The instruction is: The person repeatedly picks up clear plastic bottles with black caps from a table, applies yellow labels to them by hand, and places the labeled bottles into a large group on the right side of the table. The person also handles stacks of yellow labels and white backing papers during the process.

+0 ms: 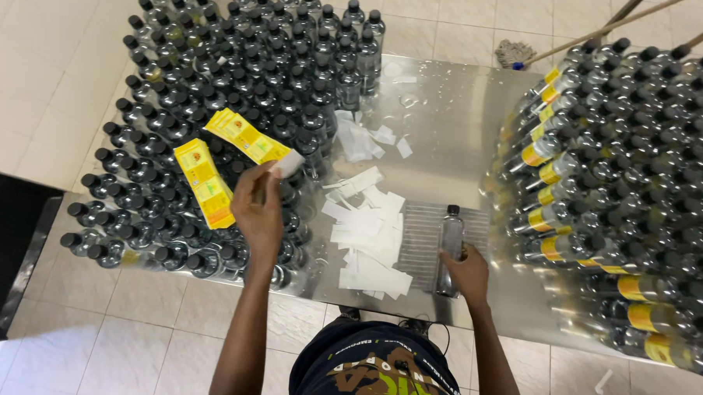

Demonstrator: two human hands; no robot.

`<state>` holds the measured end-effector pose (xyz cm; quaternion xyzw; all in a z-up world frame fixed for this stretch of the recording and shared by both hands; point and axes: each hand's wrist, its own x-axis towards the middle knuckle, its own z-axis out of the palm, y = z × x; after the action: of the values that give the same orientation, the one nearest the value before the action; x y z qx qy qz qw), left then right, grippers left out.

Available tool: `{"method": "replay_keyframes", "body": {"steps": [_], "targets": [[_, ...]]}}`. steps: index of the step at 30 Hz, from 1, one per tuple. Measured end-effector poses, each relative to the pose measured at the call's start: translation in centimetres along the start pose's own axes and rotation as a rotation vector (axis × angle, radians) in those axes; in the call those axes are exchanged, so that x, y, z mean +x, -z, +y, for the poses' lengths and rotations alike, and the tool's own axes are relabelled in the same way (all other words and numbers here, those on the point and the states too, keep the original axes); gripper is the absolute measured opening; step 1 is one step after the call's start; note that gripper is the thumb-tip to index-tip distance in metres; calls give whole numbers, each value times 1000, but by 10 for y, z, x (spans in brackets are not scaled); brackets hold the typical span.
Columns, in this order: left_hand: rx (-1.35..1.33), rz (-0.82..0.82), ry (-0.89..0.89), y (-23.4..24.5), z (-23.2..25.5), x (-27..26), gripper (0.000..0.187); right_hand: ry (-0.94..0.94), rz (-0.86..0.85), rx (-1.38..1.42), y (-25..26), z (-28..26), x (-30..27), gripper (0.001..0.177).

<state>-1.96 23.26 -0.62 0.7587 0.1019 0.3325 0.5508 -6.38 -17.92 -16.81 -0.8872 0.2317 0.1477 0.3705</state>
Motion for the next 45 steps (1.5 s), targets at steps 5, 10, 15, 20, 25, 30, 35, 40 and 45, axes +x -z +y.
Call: {"method": "replay_keyframes", "body": {"steps": [5, 10, 15, 20, 25, 30, 35, 40, 45], "targets": [[-351, -124, 340, -59, 9, -50, 25, 58, 8, -114, -16, 25, 12, 85], [-595, -189, 609, -100, 27, -101, 26, 89, 29, -187, -15, 23, 6, 70], [-609, -282, 641, -134, 25, -147, 27, 855, 561, 97, 51, -38, -41, 34], [-585, -386, 670, -156, 54, -176, 24, 1139, 533, 40, 71, -82, -55, 50], [-563, -411, 649, -166, 58, -187, 20, 1177, 493, 67, 75, -80, -53, 52], [-535, -451, 617, -173, 61, -195, 21, 988, 331, 217, 81, -77, -65, 44], [-505, -434, 619, -169, 74, -190, 20, 951, 223, 270, 85, -76, -67, 43], [-539, -432, 608, -165, 73, -190, 18, 910, 136, 347, 89, -80, -73, 39], [-587, -483, 618, -163, 70, -189, 16, 713, -134, 720, 88, -75, -74, 42]]}}
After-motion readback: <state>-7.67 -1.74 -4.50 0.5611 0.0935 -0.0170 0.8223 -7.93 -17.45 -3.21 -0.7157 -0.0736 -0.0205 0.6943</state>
